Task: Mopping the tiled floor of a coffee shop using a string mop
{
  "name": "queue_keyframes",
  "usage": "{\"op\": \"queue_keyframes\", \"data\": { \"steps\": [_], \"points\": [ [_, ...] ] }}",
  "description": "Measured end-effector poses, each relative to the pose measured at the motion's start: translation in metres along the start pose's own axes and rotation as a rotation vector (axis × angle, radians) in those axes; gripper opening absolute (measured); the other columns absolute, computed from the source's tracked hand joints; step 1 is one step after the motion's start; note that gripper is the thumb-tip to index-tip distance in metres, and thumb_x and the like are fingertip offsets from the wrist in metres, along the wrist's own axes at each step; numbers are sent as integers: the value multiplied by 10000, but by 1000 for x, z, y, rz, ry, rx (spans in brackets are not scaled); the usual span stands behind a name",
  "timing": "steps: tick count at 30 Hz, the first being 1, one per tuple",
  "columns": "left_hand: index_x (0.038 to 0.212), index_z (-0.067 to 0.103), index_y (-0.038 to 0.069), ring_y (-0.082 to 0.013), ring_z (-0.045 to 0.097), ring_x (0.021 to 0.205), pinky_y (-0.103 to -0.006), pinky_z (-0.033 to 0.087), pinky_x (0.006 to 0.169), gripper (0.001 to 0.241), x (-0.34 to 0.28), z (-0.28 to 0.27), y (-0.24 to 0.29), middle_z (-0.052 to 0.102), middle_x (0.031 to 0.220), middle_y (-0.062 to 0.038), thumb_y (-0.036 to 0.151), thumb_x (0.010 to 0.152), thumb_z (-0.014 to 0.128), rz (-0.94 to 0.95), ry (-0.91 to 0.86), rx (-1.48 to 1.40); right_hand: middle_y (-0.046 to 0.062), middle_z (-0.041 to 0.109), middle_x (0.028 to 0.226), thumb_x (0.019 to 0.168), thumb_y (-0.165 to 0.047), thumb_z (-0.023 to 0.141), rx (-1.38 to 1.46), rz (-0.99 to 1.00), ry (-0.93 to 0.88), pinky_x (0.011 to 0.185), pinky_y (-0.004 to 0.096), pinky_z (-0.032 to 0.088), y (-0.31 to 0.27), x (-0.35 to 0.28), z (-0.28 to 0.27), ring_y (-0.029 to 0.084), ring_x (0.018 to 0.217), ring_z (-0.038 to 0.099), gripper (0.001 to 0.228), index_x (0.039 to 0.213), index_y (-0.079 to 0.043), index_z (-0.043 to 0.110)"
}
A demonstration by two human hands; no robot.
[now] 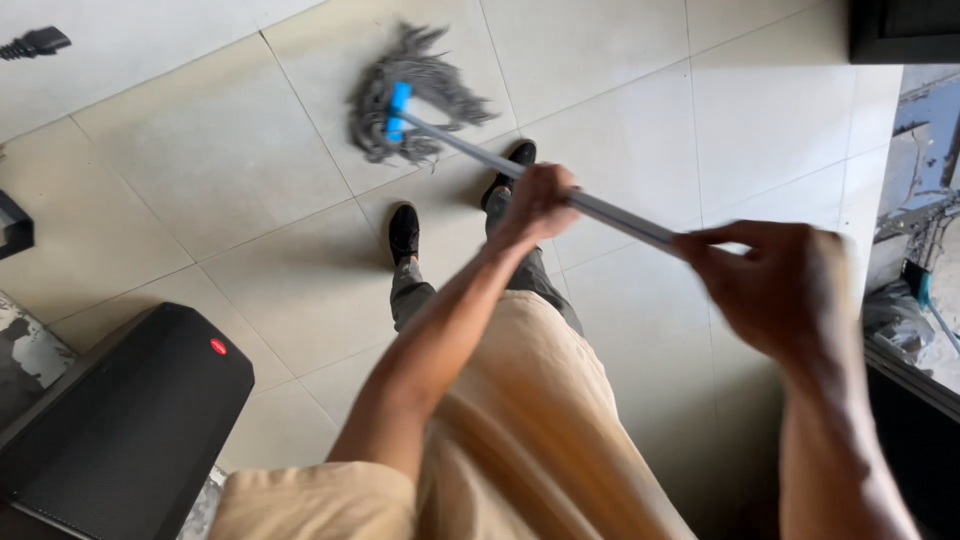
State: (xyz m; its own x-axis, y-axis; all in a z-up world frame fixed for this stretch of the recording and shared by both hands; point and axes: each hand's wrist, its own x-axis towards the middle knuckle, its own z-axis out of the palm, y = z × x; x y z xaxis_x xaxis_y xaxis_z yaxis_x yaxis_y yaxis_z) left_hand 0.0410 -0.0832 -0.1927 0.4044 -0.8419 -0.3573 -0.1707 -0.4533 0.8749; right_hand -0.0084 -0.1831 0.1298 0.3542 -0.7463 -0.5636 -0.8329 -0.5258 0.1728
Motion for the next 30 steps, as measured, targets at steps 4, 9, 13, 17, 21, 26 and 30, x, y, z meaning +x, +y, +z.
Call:
{"op": "queue_keyframes", "data": {
  "steps": [4,9,13,17,21,26,30],
  "points": [
    [567,525,102,-302,593,651,-448,428,716,363,-64,-33,-133,598,586,-106,275,882,576,5,172,230,60,722,647,900,-373,704,231,-318,-7,584,413,486,-48,1,107,226,546,636,158,936,-305,842],
    [674,719,179,-280,678,845,-387,425,923,82,-131,-77,-211,720,731,-17,153,752,719,-132,-12,523,120,782,783,894,-259,741,382,-550,-242,471,476,549,-66,-8,202,279,506,678,373,1267,-242,749],
    [591,510,85,-360,591,772,-466,401,898,301,-138,-118,-147,575,634,-136,204,848,612,-148,121,556,126,749,1015,914,-255,739,930,-672,-524,752,343,547,-11,-6,106,226,842,735,520,1401,-107,630],
    [622,188,178,-60,165,626,-312,95,557,413,-90,-181,22,169,669,121,-70,768,484,-95,589,-10,-7,673,879,933,-245,708,1264,-319,-516,599,241,424,113,26,43,51,665,526,511,1425,-116,665],
    [628,387,15,-187,240,570,-413,211,548,415,-39,-242,61,225,607,-21,25,961,634,96,1108,341,-31,692,823,947,-232,686,1253,50,-43,541,259,378,211,75,60,83,644,466,358,1285,-160,779],
    [802,370,61,-197,544,710,-347,560,787,265,8,-280,178,379,562,-63,114,999,538,191,1503,6,46,779,836,903,-55,603,1368,120,297,665,256,544,253,154,113,104,704,630,347,1175,-111,811],
    [856,399,166,-172,676,887,-263,629,809,474,26,-264,314,559,959,-46,-39,1250,566,161,1275,1730,62,794,811,885,-40,650,1398,11,180,655,268,561,212,233,83,116,698,641,319,1130,-95,846]
  ]
}}
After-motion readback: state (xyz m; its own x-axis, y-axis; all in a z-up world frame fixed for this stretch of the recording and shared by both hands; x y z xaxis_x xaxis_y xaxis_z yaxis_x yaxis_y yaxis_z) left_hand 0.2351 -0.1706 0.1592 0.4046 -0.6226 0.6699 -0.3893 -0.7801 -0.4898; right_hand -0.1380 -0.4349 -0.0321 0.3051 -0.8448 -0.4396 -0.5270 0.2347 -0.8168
